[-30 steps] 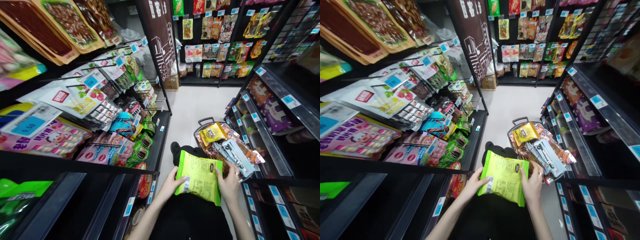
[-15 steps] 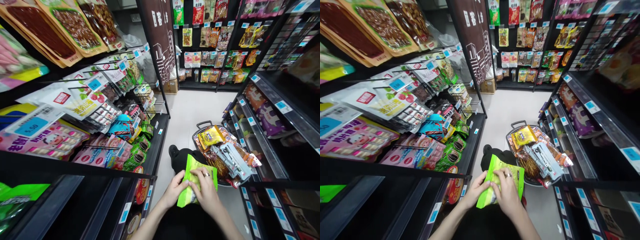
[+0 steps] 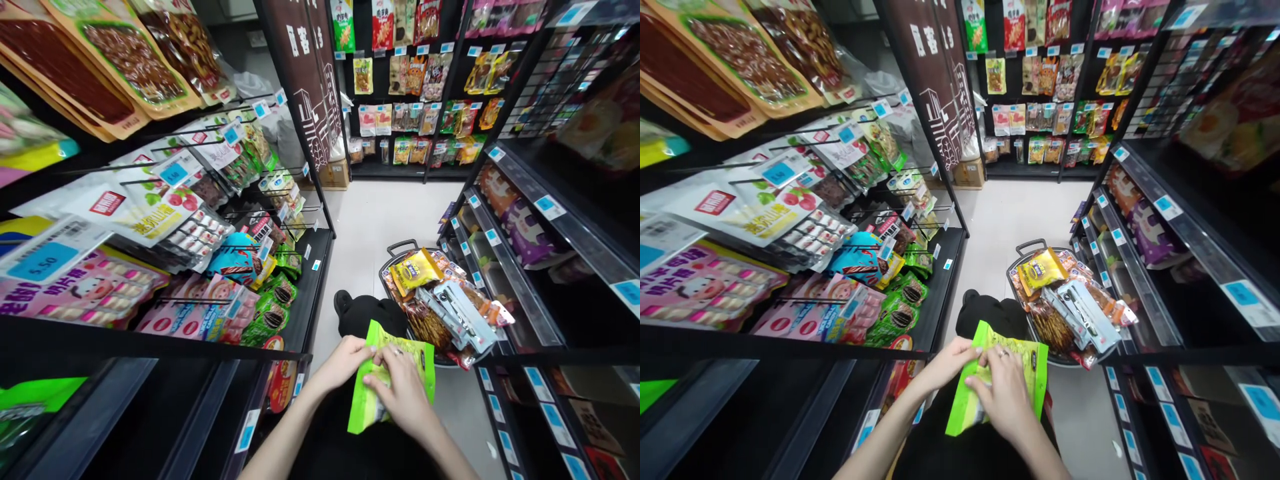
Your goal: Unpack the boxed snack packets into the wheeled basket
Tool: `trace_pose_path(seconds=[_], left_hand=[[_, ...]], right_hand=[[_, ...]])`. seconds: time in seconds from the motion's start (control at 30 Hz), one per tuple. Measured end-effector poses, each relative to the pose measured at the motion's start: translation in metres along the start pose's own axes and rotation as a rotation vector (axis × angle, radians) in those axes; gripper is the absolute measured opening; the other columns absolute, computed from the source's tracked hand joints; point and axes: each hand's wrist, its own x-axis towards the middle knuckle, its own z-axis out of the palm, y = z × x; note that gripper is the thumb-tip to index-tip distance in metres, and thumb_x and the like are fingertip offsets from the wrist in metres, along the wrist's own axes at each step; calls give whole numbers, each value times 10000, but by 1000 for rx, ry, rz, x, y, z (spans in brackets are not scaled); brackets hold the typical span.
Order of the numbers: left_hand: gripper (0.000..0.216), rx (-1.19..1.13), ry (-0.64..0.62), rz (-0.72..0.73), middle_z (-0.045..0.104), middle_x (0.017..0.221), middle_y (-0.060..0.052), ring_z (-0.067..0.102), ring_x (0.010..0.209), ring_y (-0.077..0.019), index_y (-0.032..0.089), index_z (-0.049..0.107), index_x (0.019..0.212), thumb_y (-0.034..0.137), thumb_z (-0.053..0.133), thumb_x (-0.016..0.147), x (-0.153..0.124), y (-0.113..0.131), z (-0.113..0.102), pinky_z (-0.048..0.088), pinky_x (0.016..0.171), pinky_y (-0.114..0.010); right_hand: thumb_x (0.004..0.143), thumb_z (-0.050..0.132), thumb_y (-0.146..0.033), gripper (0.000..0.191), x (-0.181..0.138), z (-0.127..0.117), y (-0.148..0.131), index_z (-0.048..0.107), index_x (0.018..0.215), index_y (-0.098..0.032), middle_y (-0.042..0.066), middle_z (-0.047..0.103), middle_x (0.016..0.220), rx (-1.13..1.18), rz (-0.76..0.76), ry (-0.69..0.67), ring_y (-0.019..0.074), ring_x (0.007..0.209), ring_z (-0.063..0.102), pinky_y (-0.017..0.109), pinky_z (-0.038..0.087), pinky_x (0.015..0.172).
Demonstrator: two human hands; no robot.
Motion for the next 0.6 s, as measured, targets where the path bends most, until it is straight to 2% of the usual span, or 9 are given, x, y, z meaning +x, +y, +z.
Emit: trace_pose_path(seconds=[0.1, 0.17, 0.3, 0.43, 0.53, 0.6], left_hand=[[373, 5, -17, -6, 469, 530, 35, 370, 540, -97, 138, 582, 573, 443, 514, 777, 4, 10, 3, 295, 569, -234], [363, -4, -1, -21, 426, 481, 46, 341, 508, -91, 146, 562, 542, 431, 510, 760, 5, 13, 7, 264, 534, -236], [396, -56, 105, -68, 273, 416, 75, 219, 459, -76, 195, 393, 459, 467, 533, 710, 7, 8, 16, 150, 480, -252], [380, -161, 184, -111, 265, 453, 77, 225, 463, -73, 214, 345, 477, 486, 537, 659, 12, -1, 24, 172, 483, -249], [362, -227, 234, -127, 275, 476, 73, 249, 482, -78, 214, 345, 485, 480, 546, 628, 14, -5, 24, 209, 493, -244], [363, -253, 267, -133, 298, 479, 69, 258, 496, -79, 205, 367, 488, 480, 565, 618, 15, -8, 20, 212, 504, -241]], right_hand=[[855, 621, -306, 161, 0, 1, -3, 523, 760, -221, -11, 575, 756, -7, 103, 35, 200, 772, 551, 311, 347, 710], [876, 599, -291, 188, 0, 0, -4, 523, 722, -214, -20, 557, 714, 19, 95, 47, 181, 736, 537, 307, 334, 703], [922, 512, -210, 197, -1, -4, -1, 559, 731, -199, -1, 562, 697, 11, -120, 168, 159, 696, 512, 306, 344, 689], [897, 507, -92, 170, -1, -6, 7, 641, 839, -179, 17, 584, 659, -178, -431, 282, 149, 627, 482, 324, 355, 665], [900, 506, -90, 189, 1, -5, 16, 662, 943, -187, 32, 621, 708, -296, -597, 248, 163, 640, 503, 330, 365, 649], [914, 488, -107, 193, 2, -2, 21, 653, 978, -184, 35, 613, 721, -316, -612, 189, 169, 650, 505, 318, 373, 632]])
